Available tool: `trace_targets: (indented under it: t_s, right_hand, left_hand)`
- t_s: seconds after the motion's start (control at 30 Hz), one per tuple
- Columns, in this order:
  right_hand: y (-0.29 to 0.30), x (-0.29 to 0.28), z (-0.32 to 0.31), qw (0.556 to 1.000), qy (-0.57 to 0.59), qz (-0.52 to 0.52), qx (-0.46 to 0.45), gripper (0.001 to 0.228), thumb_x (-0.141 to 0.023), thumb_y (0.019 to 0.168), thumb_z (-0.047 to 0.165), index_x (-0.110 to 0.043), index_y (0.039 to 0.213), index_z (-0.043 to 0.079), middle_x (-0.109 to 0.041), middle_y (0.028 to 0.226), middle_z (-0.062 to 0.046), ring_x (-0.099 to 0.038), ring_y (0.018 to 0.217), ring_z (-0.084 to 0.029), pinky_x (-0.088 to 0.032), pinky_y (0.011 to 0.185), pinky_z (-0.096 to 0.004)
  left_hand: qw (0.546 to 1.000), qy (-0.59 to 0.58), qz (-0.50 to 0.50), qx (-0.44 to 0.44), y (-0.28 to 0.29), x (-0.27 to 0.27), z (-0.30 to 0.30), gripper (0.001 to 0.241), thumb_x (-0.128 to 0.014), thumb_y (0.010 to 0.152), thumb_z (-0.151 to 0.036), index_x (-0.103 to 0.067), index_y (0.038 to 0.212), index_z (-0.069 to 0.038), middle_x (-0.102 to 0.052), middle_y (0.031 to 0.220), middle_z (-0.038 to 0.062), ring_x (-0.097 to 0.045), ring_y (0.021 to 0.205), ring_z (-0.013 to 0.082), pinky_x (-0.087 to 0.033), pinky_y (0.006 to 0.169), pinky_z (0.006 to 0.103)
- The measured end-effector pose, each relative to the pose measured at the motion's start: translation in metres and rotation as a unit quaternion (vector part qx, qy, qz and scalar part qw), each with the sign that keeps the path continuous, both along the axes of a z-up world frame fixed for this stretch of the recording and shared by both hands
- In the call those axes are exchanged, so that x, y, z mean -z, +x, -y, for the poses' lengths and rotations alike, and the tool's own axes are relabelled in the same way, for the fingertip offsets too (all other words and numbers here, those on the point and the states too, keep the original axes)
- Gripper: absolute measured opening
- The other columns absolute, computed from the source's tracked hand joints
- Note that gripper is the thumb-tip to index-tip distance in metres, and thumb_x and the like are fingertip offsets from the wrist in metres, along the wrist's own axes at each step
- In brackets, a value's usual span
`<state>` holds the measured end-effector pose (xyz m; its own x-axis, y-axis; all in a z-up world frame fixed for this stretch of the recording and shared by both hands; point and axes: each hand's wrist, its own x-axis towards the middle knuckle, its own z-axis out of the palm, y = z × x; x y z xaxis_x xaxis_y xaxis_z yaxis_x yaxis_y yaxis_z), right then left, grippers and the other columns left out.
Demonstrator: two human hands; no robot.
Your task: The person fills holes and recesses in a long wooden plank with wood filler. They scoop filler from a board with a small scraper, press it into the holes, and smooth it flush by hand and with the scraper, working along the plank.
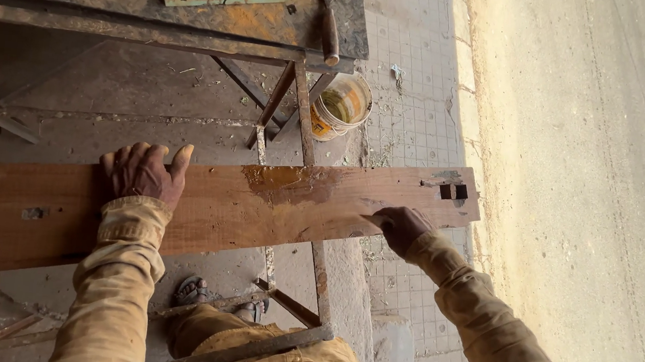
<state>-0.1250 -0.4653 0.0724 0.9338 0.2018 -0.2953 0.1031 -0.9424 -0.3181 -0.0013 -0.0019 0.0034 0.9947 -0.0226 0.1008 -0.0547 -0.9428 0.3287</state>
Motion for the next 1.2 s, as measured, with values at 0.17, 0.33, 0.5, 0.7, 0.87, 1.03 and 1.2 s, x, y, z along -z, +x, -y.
trace_targets:
  t_s: [0.17, 0.33, 0.5, 0.7, 0.87, 1.03, 1.2]
  right_hand:
    - [0.022, 0.021, 0.044, 0.952, 0.13, -0.008, 0.277, 0.016, -0.072, 0.095, 0.019, -0.08, 0.099, 0.005, -0.073, 0.074, -0.006, -0.062, 0.064, -0.014, -0.052, 0.056, -0.033]
    - [0.029, 0.071, 0.075, 0.942, 0.151, 0.067, 0.291, 0.016, -0.072, 0.075, -0.008, -0.079, 0.089, -0.004, -0.072, 0.076, -0.009, -0.063, 0.072, -0.011, -0.054, 0.06, -0.03]
    - [0.031, 0.054, 0.038, 0.884, 0.226, -0.025, 0.409, 0.027, -0.07, 0.076, -0.007, -0.079, 0.099, 0.004, -0.078, 0.083, -0.005, -0.072, 0.07, -0.013, -0.062, 0.065, -0.028]
    - [0.03, 0.053, 0.021, 0.882, 0.303, -0.043, 0.357, 0.024, -0.068, 0.087, 0.003, -0.081, 0.107, 0.007, -0.077, 0.082, -0.008, -0.065, 0.066, -0.013, -0.055, 0.055, -0.031]
    - [0.043, -0.006, -0.037, 0.939, 0.093, -0.035, 0.329, 0.023, -0.07, 0.086, 0.013, -0.082, 0.106, 0.012, -0.08, 0.081, -0.005, -0.068, 0.067, -0.011, -0.055, 0.061, -0.032]
    - [0.046, -0.021, -0.05, 0.971, -0.006, -0.026, 0.238, 0.023, -0.068, 0.096, 0.027, -0.081, 0.103, 0.008, -0.073, 0.082, -0.016, -0.07, 0.069, -0.019, -0.056, 0.068, -0.036]
    - [0.038, -0.031, -0.021, 0.993, 0.098, -0.02, 0.067, 0.027, -0.061, 0.09, 0.016, -0.078, 0.111, 0.011, -0.079, 0.096, -0.011, -0.076, 0.083, -0.025, -0.059, 0.077, -0.038]
  left_hand:
    - [0.998, -0.024, 0.062, 0.006, 0.0, 0.013, -0.003, 0.059, -0.055, 0.108, -0.063, -0.074, 0.093, -0.009, -0.073, 0.099, 0.011, -0.061, 0.102, 0.0304, -0.038, 0.102, 0.0472]
    - [0.995, -0.023, 0.098, 0.013, 0.002, 0.021, -0.007, 0.058, -0.058, 0.106, -0.064, -0.075, 0.095, -0.009, -0.072, 0.097, 0.01, -0.061, 0.099, 0.029, -0.038, 0.102, 0.0475]
    - [0.999, -0.018, 0.044, 0.019, 0.005, 0.021, -0.003, 0.06, -0.059, 0.107, -0.065, -0.075, 0.092, -0.01, -0.072, 0.093, 0.008, -0.061, 0.095, 0.0273, -0.037, 0.101, 0.0491]
    - [0.997, 0.004, 0.066, 0.036, 0.005, 0.025, -0.004, 0.059, -0.059, 0.109, -0.065, -0.074, 0.093, -0.01, -0.072, 0.094, 0.008, -0.062, 0.097, 0.0267, -0.037, 0.104, 0.049]
    - [0.997, 0.016, 0.062, 0.04, 0.003, 0.021, -0.004, 0.058, -0.059, 0.11, -0.064, -0.074, 0.093, -0.011, -0.071, 0.094, 0.008, -0.062, 0.099, 0.0282, -0.038, 0.105, 0.049]
    - [0.997, 0.037, 0.055, 0.03, 0.003, 0.019, -0.001, 0.059, -0.059, 0.111, -0.063, -0.074, 0.089, -0.01, -0.071, 0.095, 0.009, -0.062, 0.1, 0.0288, -0.038, 0.105, 0.0484]
    - [0.998, 0.002, 0.052, 0.019, 0.002, 0.026, -0.004, 0.059, -0.058, 0.11, -0.064, -0.075, 0.095, -0.009, -0.073, 0.098, 0.01, -0.062, 0.101, 0.0287, -0.037, 0.106, 0.0484]
